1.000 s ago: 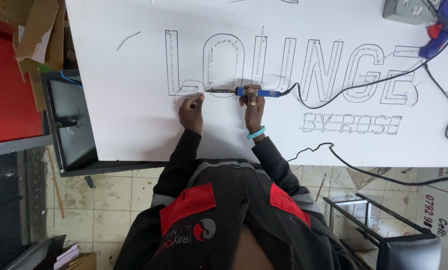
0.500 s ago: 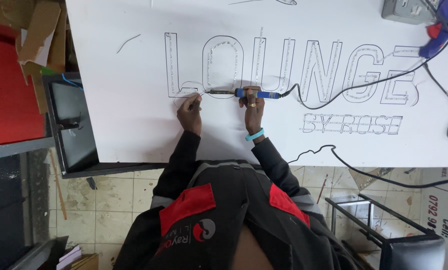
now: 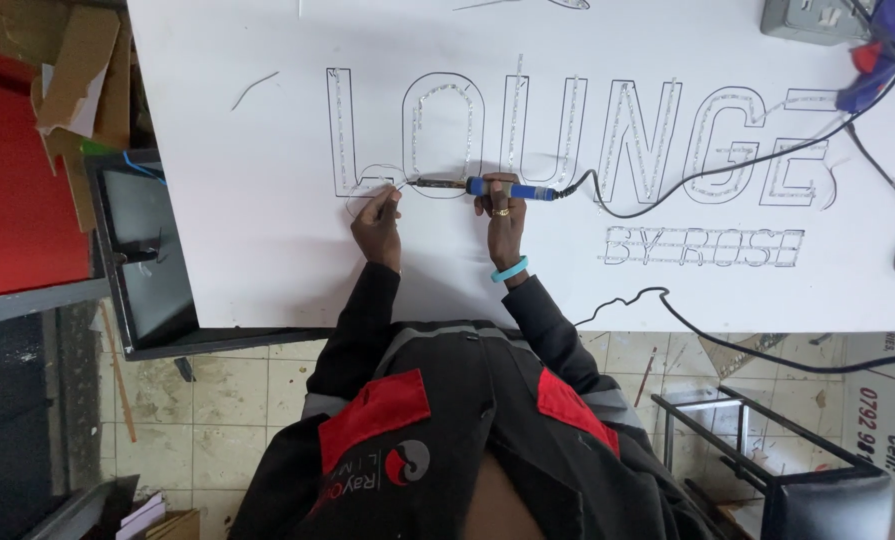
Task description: Soldering electrical wires to LED strips on a sign template to create an illuminated sign.
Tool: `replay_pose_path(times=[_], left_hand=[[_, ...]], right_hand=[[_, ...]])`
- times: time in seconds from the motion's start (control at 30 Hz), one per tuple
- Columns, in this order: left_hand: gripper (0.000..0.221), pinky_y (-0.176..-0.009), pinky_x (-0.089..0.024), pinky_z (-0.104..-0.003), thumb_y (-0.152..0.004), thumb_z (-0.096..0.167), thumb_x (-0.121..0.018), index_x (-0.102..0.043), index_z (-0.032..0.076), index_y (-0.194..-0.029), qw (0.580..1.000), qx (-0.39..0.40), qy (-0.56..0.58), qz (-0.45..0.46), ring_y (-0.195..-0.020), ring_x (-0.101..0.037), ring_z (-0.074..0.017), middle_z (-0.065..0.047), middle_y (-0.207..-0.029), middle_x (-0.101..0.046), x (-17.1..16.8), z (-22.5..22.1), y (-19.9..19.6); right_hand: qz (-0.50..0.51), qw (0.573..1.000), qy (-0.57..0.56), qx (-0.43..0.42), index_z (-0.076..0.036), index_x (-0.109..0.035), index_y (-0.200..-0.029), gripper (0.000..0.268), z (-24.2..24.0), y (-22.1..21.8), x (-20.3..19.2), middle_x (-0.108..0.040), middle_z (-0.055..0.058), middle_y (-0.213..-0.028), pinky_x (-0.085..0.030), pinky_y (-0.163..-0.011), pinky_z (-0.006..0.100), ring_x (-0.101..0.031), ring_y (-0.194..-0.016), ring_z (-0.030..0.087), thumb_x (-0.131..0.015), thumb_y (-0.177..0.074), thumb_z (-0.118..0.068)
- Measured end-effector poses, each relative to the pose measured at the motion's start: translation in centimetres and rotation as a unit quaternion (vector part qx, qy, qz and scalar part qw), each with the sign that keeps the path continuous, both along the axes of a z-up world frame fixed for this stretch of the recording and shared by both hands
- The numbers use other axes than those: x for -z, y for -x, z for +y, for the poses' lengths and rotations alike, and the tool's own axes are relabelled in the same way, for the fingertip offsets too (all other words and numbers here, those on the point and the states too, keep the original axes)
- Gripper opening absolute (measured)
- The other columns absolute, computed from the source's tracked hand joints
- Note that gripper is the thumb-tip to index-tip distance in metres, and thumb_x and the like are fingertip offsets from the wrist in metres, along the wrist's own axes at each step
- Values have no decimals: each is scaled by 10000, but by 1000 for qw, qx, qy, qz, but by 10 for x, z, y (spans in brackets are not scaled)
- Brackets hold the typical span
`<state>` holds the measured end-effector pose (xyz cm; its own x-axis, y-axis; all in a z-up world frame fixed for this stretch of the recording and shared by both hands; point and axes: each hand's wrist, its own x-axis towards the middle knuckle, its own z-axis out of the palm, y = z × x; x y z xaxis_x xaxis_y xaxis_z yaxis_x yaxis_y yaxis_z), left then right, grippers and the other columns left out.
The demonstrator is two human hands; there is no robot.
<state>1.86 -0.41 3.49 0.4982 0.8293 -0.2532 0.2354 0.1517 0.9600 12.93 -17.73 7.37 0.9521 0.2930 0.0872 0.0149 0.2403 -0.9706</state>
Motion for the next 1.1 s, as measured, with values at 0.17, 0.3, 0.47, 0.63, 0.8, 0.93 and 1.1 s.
replay_pose_path(times=[0.17, 0.3, 0.47, 0.63, 0.8, 0.93, 1.1], left_hand=[[262, -682, -611, -272, -1016, 255, -857, -884, 101, -1226, 1000, 10, -11, -11, -775, -754, -133, -108, -977, -863, 11, 1, 0], [250, -672, -610, -277, -990, 220, -889, -893, 96, -1207, 1000, -5, 6, -23, -765, -739, -136, -107, -981, -859, 20, 0, -1], [269, -677, -616, -266, -990, 267, -903, -896, 118, -1214, 999, -5, 23, -26, -778, -742, -123, -91, -1002, -863, 17, 0, 1], [301, -730, -624, -283, -1008, 289, -909, -884, 100, -1241, 999, 12, 25, -29, -817, -746, -138, -115, -1041, -861, 8, 1, 4], [293, -777, -654, -320, -1010, 317, -909, -886, 119, -1224, 998, 57, 14, 2, -848, -809, -155, -106, -1060, -879, -8, 6, 20], [280, -828, -652, -374, -1035, 317, -868, -848, 126, -1238, 987, 113, -55, 102, -879, -837, -189, -104, -1088, -878, -5, 19, 29], [176, -832, -621, -480, -1016, 286, -822, -841, 141, -1113, 980, 90, -139, 114, -899, -815, -324, -104, -1013, -865, -7, 35, 39]], right_hand=[[-13, 1000, 11, -5, -11, -644, -1243, 323, -3, -1, 4, -463, -17, -831, -526, -692, 284, -517, -720, 95, -496, -1242, -299], [-5, 1000, 1, 2, -3, -636, -1255, 301, -9, -1, 23, -452, -20, -831, -532, -696, 283, -497, -720, 92, -494, -1238, -269], [0, 1000, 0, 12, -22, -650, -1264, 329, -14, -4, 23, -435, -31, -809, -543, -728, 277, -491, -710, 79, -483, -1239, -304], [-2, 999, 40, 10, -44, -661, -1239, 329, -3, -1, -6, -467, -44, -785, -451, -693, 269, -596, -701, 105, -467, -1236, -311], [-1, 998, 57, 38, -85, -657, -1217, 397, -15, -20, -12, -491, -38, -773, -434, -696, 286, -616, -686, 116, -435, -1236, -414], [-2, 994, 48, 101, -95, -691, -1206, 387, -20, -51, -2, -477, -56, -730, -418, -657, 239, -649, -644, 116, -461, -1224, -405], [-3, 994, 41, 102, -92, -681, -1188, 360, -12, -86, -12, -410, -59, -699, -372, -623, 248, -615, -597, 127, -464, -1210, -379]])
